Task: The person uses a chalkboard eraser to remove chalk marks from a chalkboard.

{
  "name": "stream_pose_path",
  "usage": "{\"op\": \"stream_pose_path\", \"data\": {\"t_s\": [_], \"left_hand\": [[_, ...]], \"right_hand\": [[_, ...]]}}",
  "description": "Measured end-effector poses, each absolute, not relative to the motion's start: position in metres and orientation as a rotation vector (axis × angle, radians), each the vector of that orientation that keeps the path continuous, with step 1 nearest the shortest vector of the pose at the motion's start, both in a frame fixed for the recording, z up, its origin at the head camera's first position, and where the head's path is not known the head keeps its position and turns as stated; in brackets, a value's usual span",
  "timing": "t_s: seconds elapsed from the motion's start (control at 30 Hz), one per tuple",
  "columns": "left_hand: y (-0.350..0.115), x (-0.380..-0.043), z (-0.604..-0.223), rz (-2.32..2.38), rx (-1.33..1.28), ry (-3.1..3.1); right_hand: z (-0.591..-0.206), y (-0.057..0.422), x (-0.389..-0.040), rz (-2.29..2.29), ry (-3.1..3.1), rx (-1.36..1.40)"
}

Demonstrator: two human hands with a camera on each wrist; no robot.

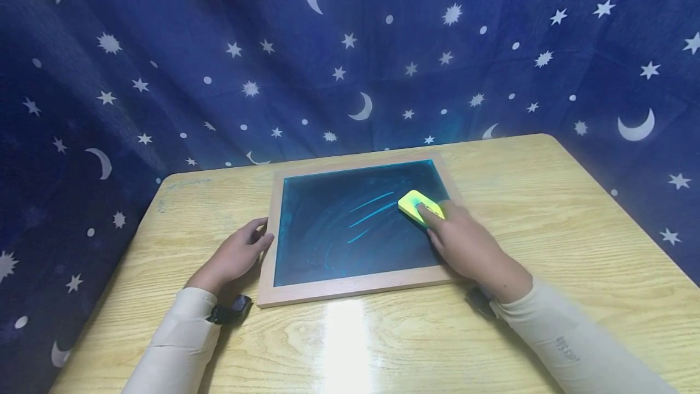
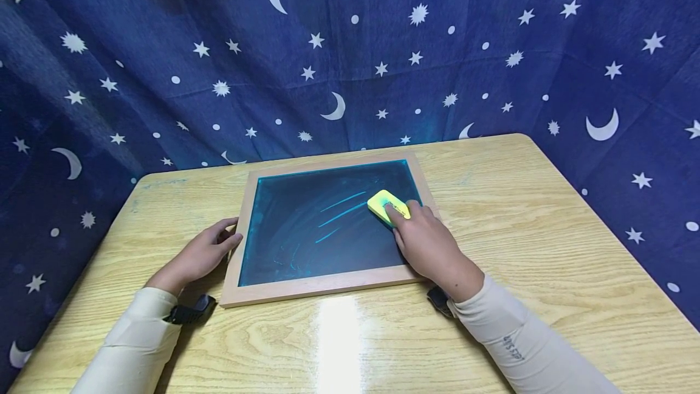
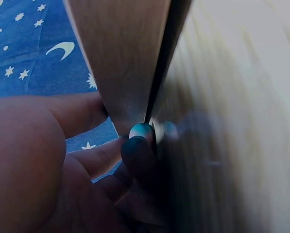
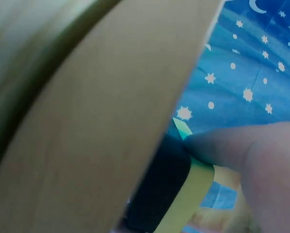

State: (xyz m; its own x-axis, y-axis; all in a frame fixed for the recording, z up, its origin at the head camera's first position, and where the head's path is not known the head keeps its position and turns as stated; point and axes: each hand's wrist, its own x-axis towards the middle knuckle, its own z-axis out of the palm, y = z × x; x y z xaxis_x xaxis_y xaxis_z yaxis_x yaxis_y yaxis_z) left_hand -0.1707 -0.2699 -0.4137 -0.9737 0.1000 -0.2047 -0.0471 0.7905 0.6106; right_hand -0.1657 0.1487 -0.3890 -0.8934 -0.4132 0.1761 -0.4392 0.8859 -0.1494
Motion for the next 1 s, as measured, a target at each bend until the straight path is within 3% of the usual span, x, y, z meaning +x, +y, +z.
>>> {"op": "stream_pose_path", "data": {"t_s": [1.0], "left_hand": [[-0.268,-0.171,-0.412,0.940,0.040,2.767]], "right_hand": [[-0.400,0.094,-0.121,0.308,-2.770,0.991]]}}
